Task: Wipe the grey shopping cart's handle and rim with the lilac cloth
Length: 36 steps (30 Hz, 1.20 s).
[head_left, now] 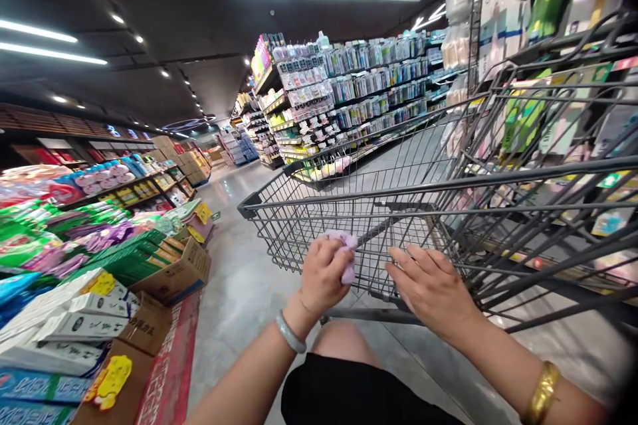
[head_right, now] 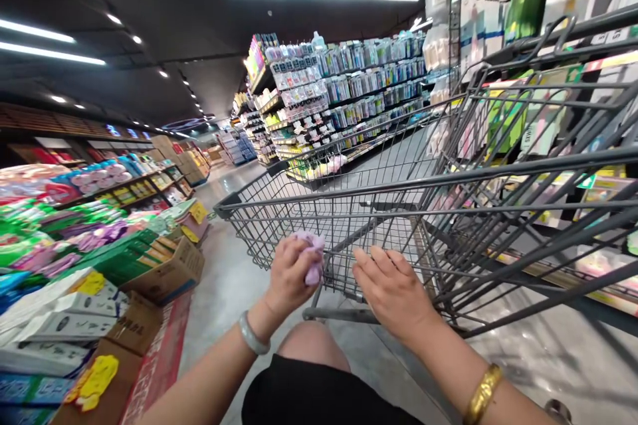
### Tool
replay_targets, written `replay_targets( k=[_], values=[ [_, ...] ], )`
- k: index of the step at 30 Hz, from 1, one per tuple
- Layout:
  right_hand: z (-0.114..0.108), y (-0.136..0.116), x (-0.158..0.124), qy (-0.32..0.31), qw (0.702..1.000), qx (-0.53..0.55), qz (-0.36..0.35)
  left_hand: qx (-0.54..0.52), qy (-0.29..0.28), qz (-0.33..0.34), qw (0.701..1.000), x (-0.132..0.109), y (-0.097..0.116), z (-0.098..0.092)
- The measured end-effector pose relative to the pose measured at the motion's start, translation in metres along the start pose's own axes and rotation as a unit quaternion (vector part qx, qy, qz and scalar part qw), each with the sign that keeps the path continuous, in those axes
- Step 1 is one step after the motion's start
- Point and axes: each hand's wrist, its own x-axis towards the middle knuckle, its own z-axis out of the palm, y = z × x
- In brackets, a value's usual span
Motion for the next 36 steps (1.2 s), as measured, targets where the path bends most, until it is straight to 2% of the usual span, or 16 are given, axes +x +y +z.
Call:
replay_targets(
  k=[3, 7, 10, 13, 15, 18, 21, 23, 26, 28, 30, 32, 36],
  values=[
    [-0.003, -0.003, 0.005, 0.002, 0.999, 0.024, 0.024, -0.019, -0.022, 0.009, 1.000, -0.007, -0.002, -0.010],
    [-0.005, -0.012, 0.011, 0.000, 0.998, 0.040, 0.058, -0.024, 0.021, -0.045, 0.998, 0.010, -0.009, -0.027],
    [-0.003, -0.021, 0.017, -0.017, 0.997, 0.012, 0.072, -0.038, 0.028, -0.096, 0.994, 0.014, -0.006, -0.019],
    [-0.002, -0.027, 0.022, -0.054, 0.995, -0.019, 0.083, -0.055, 0.000, -0.108, 0.993, -0.001, 0.001, -0.007],
    [-0.001, -0.029, 0.023, -0.067, 0.995, -0.023, 0.074, -0.059, -0.003, -0.108, 0.992, -0.012, 0.001, -0.006],
    [0.002, -0.030, 0.019, -0.053, 0.996, -0.028, 0.062, -0.055, 0.041, -0.134, 0.989, -0.016, -0.009, -0.014],
    [0.005, -0.031, 0.015, -0.027, 0.997, -0.030, 0.065, -0.029, 0.137, -0.192, 0.971, -0.002, -0.024, -0.022],
    [0.005, -0.031, 0.014, -0.021, 0.997, -0.030, 0.074, -0.017, 0.176, -0.229, 0.957, 0.007, -0.026, -0.021],
    [0.006, -0.031, 0.013, -0.019, 0.996, -0.033, 0.078, -0.020, 0.151, -0.243, 0.958, 0.002, -0.013, -0.012],
    [0.007, -0.030, 0.013, -0.015, 0.997, -0.035, 0.069, -0.031, 0.106, -0.220, 0.969, -0.012, 0.000, -0.006],
    [0.008, -0.029, 0.012, -0.013, 0.997, -0.035, 0.064, -0.039, 0.087, -0.206, 0.974, -0.024, 0.006, -0.005],
    [0.009, -0.029, 0.011, -0.017, 0.997, -0.035, 0.068, -0.034, 0.110, -0.214, 0.970, -0.028, 0.001, -0.008],
    [0.009, -0.029, 0.010, -0.017, 0.997, -0.034, 0.072, -0.007, 0.187, -0.242, 0.952, -0.013, -0.027, -0.016]
  ],
)
